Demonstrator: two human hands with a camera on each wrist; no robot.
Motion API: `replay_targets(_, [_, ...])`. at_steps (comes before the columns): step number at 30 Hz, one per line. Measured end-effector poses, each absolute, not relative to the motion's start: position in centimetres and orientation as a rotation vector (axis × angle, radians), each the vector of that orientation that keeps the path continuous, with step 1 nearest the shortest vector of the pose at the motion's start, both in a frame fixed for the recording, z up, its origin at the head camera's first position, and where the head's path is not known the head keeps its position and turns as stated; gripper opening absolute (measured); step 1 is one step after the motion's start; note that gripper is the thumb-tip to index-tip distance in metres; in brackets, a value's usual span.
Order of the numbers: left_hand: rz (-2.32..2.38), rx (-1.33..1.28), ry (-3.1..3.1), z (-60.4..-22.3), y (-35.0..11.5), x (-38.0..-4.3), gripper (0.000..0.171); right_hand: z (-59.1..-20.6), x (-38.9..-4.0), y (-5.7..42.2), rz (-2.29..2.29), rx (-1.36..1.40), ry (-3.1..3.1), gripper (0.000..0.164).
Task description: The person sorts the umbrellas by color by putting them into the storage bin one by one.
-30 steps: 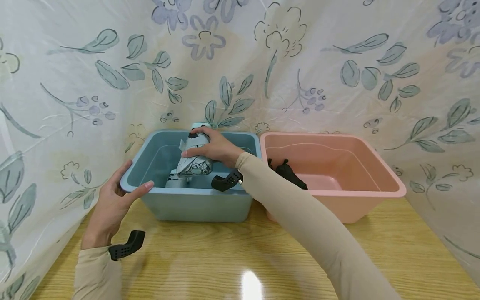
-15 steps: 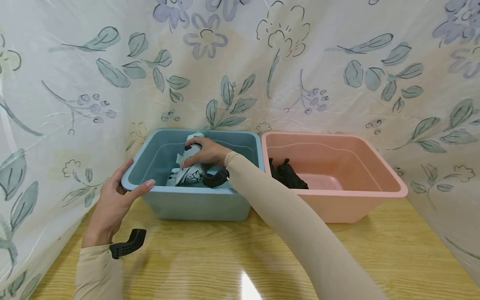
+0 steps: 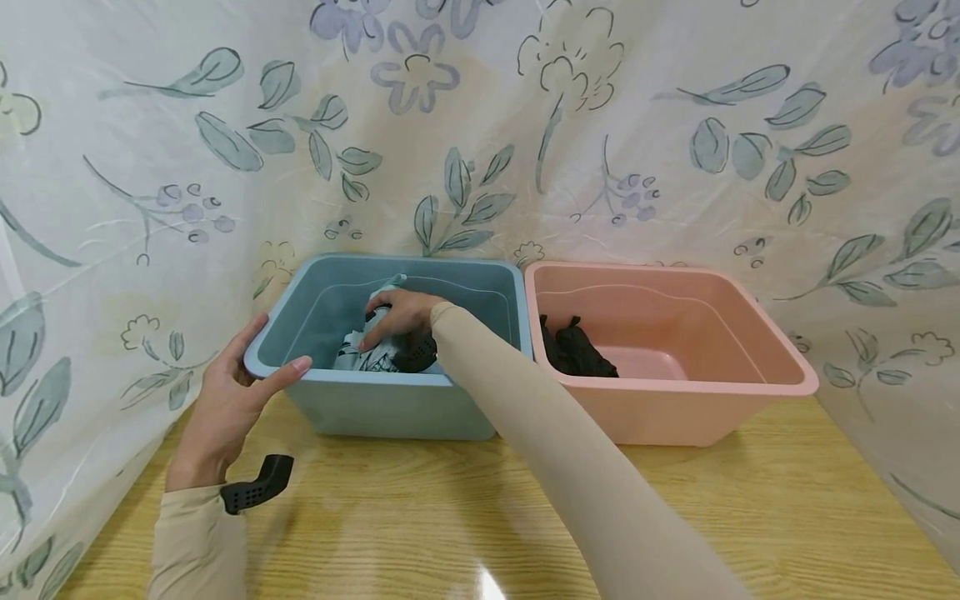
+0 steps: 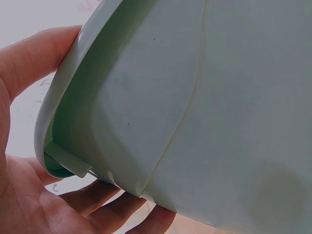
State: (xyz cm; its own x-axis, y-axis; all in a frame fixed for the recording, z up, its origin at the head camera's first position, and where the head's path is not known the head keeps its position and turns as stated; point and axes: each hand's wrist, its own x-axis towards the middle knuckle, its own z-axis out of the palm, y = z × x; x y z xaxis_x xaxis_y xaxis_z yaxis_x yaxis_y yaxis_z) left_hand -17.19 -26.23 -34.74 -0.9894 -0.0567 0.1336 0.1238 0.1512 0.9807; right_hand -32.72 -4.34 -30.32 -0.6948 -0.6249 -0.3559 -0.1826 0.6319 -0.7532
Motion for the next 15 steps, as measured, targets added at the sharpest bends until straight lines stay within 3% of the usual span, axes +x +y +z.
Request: replay_targets(15, [-1.908, -0.048, -2.318, -34.63, -26.47, -17.08, 0.092, -30.66, -33.1, -5.33, -0.763, -0.59, 2.111, 0.078])
